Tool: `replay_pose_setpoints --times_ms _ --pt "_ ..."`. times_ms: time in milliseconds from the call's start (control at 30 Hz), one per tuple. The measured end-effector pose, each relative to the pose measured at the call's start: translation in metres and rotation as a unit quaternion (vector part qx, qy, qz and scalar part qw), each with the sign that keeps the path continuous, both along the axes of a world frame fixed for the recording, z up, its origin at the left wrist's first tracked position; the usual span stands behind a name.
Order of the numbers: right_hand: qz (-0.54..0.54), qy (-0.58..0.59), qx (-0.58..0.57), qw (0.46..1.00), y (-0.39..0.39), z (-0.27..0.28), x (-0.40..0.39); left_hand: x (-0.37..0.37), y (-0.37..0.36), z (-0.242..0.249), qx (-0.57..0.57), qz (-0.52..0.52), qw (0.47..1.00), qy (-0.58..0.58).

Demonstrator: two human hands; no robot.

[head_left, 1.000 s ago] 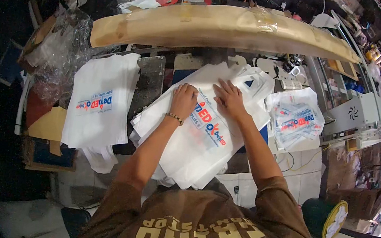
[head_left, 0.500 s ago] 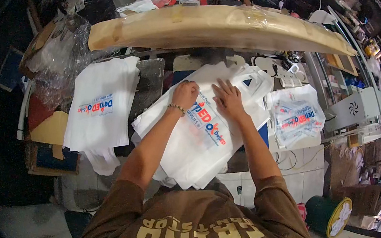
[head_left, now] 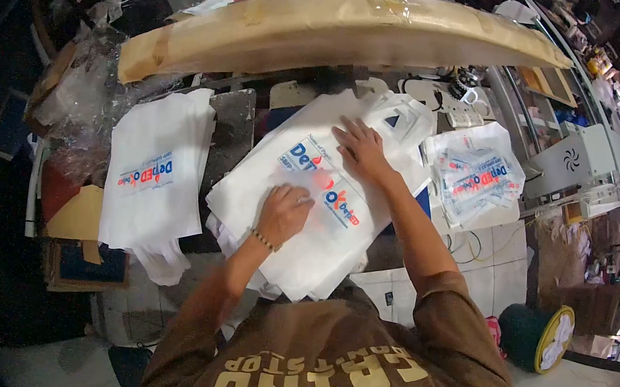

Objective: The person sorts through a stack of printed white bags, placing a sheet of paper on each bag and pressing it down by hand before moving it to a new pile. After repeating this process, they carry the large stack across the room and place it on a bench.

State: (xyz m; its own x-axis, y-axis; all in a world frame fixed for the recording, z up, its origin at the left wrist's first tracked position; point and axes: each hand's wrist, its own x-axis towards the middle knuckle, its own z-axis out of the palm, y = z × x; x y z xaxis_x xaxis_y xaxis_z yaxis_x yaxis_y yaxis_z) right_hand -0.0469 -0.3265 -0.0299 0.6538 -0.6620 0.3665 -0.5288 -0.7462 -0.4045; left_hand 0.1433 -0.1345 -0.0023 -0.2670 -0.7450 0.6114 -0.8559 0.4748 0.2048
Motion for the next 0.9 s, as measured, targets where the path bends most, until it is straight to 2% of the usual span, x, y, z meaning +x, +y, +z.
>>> replay_pose_setpoints --times_ms 67,133,200,267,300,367,400,433,467,500,533,600,633,667,700,733,767,800,833,900 --pt "-0.010 0.006 -0.016 1.000 0.002 0.002 0.000 -0.008 0.032 0.000 0.035 -0.010 0.999 0.007" --pt "-0.011 0.013 -0.014 1.000 0.002 0.005 0.000 -0.014 0.064 0.000 0.127 -0.054 0.989 0.057" --pt "-0.008 0.019 -0.016 1.000 -0.001 0.013 0.004 -0.020 0.100 0.017 0.214 -0.092 0.960 0.152" --pt "-0.011 0.100 -0.029 0.995 -0.002 0.027 0.013 -0.018 0.133 0.028 0.369 -0.128 0.893 0.223" --pt "-0.006 0.101 -0.030 0.994 -0.003 0.036 0.020 -0.010 0.145 0.036 0.368 -0.124 0.893 0.226" --pt "0.134 0.057 -0.057 0.988 -0.003 0.052 0.039 0.018 0.172 0.046 0.542 -0.145 0.783 0.268" --pt "0.144 0.057 -0.058 0.986 -0.002 0.053 0.052 0.041 0.188 0.042 0.548 -0.138 0.766 0.306" --pt "0.152 0.084 -0.114 0.978 -0.001 0.055 0.066 0.068 0.211 0.035 0.553 -0.132 0.747 0.345" --pt "0.161 0.109 -0.172 0.966 -0.001 0.056 0.080 0.101 0.248 -0.001 0.595 -0.063 0.712 0.367" --pt "0.176 0.093 -0.174 0.964 -0.004 0.053 0.090 0.131 0.283 -0.032 0.632 0.006 0.670 0.390" --pt "0.193 0.089 -0.179 0.961 -0.011 0.053 0.102 0.154 0.302 -0.032 0.623 0.018 0.672 0.400" --pt "0.186 0.300 -0.008 0.935 -0.027 0.053 0.123 0.179 0.339 -0.025 0.777 0.015 0.566 0.276" --pt "0.210 0.214 0.002 0.954 -0.036 0.041 0.123 0.174 0.348 -0.019 0.770 0.028 0.568 0.289" --pt "0.234 0.128 0.016 0.964 -0.044 0.032 0.121 0.160 0.353 -0.011 0.747 0.106 0.638 0.153" --pt "0.220 0.065 0.027 0.973 -0.038 0.041 0.123 0.147 0.358 -0.006 0.708 0.184 0.682 0.014" --pt "0.205 0.003 0.040 0.978 -0.032 0.051 0.126 0.143 0.357 -0.012 0.698 0.216 0.675 0.099" --pt "0.220 0.066 0.061 0.971 -0.039 0.054 0.129 0.140 0.350 -0.018 0.682 0.246 0.664 0.184" --pt "0.231 0.131 0.079 0.961 -0.045 0.055 0.131 0.129 0.338 -0.015 0.663 0.254 0.670 0.217" --pt "0.234 0.124 0.071 0.962 -0.054 0.050 0.131 0.117 0.323 -0.014 0.642 0.261 0.677 0.247" --pt "0.246 0.117 0.056 0.961 -0.049 0.057 0.142 0.110 0.298 -0.039 0.549 0.106 0.771 0.305"
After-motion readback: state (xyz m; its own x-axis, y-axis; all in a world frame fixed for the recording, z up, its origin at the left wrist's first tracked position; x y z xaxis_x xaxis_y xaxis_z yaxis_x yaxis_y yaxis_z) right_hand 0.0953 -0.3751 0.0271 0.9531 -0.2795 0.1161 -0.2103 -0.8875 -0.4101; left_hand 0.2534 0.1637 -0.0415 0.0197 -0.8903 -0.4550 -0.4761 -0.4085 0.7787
